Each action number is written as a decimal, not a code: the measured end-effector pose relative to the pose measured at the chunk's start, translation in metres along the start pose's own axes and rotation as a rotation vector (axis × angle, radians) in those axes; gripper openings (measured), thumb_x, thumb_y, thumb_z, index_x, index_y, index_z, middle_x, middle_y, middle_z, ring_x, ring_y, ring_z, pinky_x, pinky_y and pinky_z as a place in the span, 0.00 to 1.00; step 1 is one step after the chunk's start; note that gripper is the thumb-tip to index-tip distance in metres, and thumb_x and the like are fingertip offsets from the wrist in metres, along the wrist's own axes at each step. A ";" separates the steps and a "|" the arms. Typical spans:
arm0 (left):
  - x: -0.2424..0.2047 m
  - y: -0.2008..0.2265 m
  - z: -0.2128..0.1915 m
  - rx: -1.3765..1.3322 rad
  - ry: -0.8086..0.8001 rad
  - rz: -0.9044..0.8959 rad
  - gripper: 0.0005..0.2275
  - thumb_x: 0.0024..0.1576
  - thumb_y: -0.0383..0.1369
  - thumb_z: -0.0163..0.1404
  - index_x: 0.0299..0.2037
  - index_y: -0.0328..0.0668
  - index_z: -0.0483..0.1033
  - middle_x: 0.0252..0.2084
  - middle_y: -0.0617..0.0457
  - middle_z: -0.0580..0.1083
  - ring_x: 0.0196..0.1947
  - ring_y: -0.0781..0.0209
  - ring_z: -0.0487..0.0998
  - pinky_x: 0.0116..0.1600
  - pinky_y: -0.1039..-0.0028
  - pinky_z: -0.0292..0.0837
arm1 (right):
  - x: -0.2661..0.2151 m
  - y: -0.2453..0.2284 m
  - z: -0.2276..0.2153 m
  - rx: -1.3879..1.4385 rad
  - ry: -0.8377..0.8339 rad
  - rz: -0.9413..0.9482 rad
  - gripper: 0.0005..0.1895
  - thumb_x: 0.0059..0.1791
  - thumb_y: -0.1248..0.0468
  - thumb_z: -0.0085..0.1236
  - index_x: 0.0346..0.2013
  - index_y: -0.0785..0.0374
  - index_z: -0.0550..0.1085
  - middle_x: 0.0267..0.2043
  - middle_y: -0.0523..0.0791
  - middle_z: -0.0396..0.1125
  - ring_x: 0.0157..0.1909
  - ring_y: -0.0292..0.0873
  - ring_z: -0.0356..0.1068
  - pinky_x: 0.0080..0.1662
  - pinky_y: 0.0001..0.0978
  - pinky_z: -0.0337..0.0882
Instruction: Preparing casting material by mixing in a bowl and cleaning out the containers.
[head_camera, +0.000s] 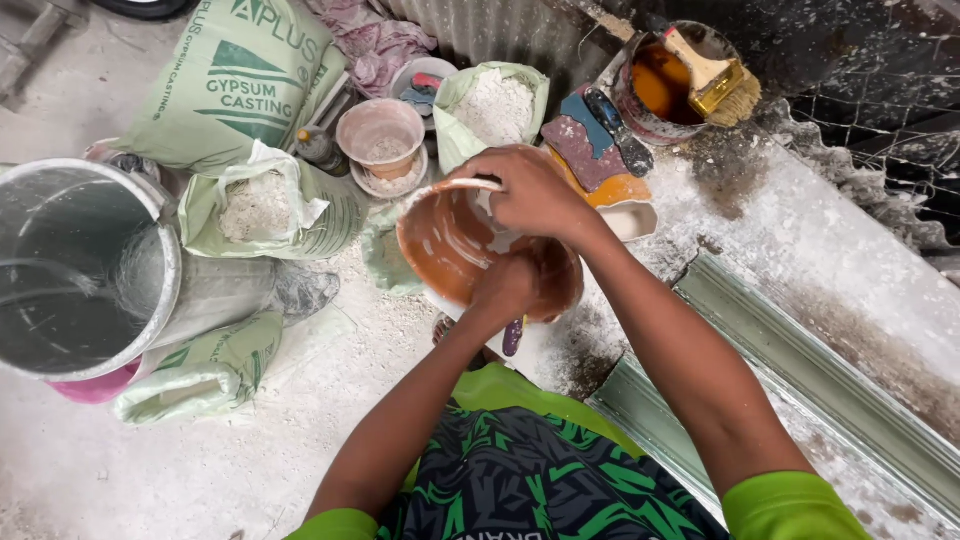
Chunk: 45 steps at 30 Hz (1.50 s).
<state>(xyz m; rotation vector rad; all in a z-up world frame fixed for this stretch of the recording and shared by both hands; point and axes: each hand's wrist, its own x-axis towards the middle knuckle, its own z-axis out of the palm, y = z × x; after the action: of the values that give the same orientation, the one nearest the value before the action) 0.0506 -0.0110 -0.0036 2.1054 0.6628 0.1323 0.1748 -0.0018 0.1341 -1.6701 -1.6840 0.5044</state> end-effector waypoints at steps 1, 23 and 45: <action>0.006 -0.002 0.000 -0.010 -0.043 -0.058 0.11 0.58 0.33 0.46 0.44 0.33 0.77 0.40 0.31 0.77 0.41 0.31 0.78 0.44 0.47 0.72 | 0.004 0.006 0.003 0.024 -0.051 0.059 0.30 0.35 0.74 0.47 0.50 0.58 0.79 0.48 0.52 0.74 0.54 0.59 0.72 0.57 0.47 0.70; 0.079 -0.081 0.011 0.538 -0.143 -0.149 0.10 0.58 0.30 0.46 0.43 0.36 0.80 0.42 0.37 0.78 0.42 0.42 0.82 0.44 0.54 0.77 | 0.051 0.030 0.004 0.120 -0.321 0.292 0.30 0.33 0.74 0.47 0.48 0.56 0.80 0.41 0.50 0.76 0.44 0.49 0.76 0.47 0.38 0.71; 0.137 -0.068 -0.022 0.592 -0.469 0.023 0.17 0.57 0.37 0.53 0.55 0.39 0.78 0.53 0.39 0.79 0.48 0.45 0.82 0.53 0.59 0.76 | 0.053 0.049 0.000 0.219 -0.328 0.285 0.27 0.35 0.74 0.49 0.47 0.58 0.79 0.39 0.46 0.76 0.42 0.39 0.73 0.46 0.31 0.71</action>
<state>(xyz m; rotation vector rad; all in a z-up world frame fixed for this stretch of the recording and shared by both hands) 0.1326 0.1050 -0.0650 2.5722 0.4188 -0.5976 0.2133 0.0545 0.1106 -1.7397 -1.5466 1.1110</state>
